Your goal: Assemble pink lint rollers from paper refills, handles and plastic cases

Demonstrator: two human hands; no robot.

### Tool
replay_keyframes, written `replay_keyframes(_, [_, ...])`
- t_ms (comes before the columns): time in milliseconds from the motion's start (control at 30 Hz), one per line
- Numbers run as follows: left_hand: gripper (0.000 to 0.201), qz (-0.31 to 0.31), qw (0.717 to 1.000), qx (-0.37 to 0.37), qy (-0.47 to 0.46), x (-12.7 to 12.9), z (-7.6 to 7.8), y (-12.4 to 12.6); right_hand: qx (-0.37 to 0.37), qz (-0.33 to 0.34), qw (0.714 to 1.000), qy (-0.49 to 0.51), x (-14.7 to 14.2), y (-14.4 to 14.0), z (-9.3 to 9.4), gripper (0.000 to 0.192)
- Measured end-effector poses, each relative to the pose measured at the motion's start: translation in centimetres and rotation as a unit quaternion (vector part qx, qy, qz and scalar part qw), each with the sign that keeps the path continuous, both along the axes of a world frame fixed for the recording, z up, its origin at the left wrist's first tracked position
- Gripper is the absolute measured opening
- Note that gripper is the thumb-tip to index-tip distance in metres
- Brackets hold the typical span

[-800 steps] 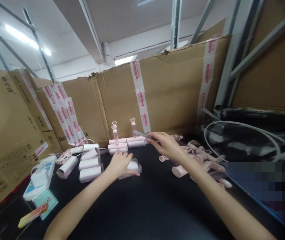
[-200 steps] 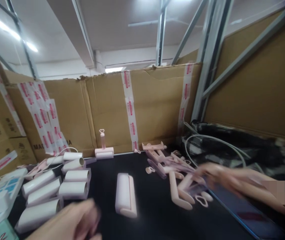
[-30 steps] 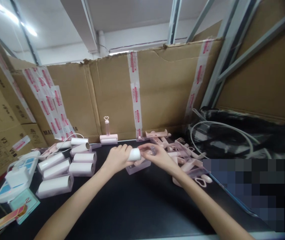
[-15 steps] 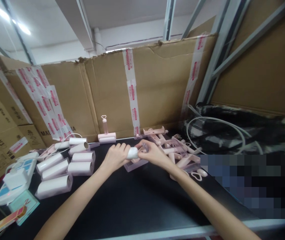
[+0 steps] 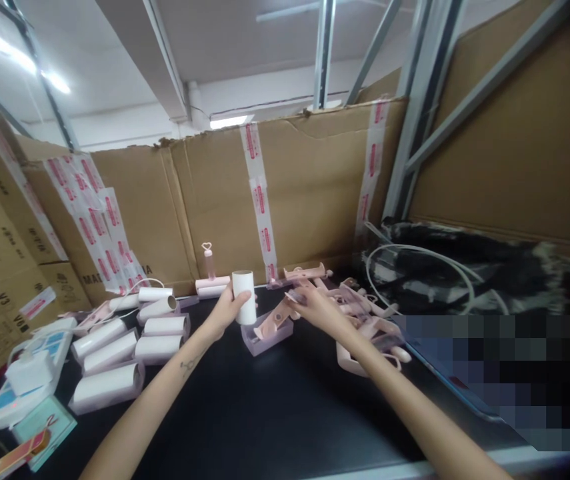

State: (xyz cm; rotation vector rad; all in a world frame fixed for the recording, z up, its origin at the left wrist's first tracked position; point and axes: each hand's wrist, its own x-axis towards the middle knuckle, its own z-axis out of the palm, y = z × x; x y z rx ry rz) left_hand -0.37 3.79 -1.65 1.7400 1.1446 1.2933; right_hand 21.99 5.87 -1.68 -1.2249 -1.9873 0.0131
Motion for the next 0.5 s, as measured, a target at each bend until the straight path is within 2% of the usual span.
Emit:
replay_keyframes(67, [0.043,-0.006,0.998,0.003,-0.057,0.9,-0.4,0.0,0.020,0.021,1.000,0.002,-0.3,-0.2,0.6,0.018])
replay_keyframes(200, [0.035,0.001,0.992,0.005,-0.124,1.8,-1.5,-0.1,0.080,0.039,0.996,0.010,-0.4,-1.0,3.5,0.021])
replay_keyframes(300, [0.033,-0.005,0.989,0.000,-0.147,1.8,-2.2,-0.3,0.138,0.034,0.988,-0.055,-0.5,-1.2,5.0,0.030])
replay_keyframes(400, [0.032,-0.005,0.986,0.001,-0.167,1.8,-2.6,-0.5,0.202,0.034,0.966,-0.157,-1.0,-1.3,4.6,0.038])
replay_keyframes(500, [0.033,0.002,0.982,0.011,-0.188,1.7,-2.5,-0.5,0.228,0.085,0.945,-0.219,-1.5,-2.2,2.9,0.032])
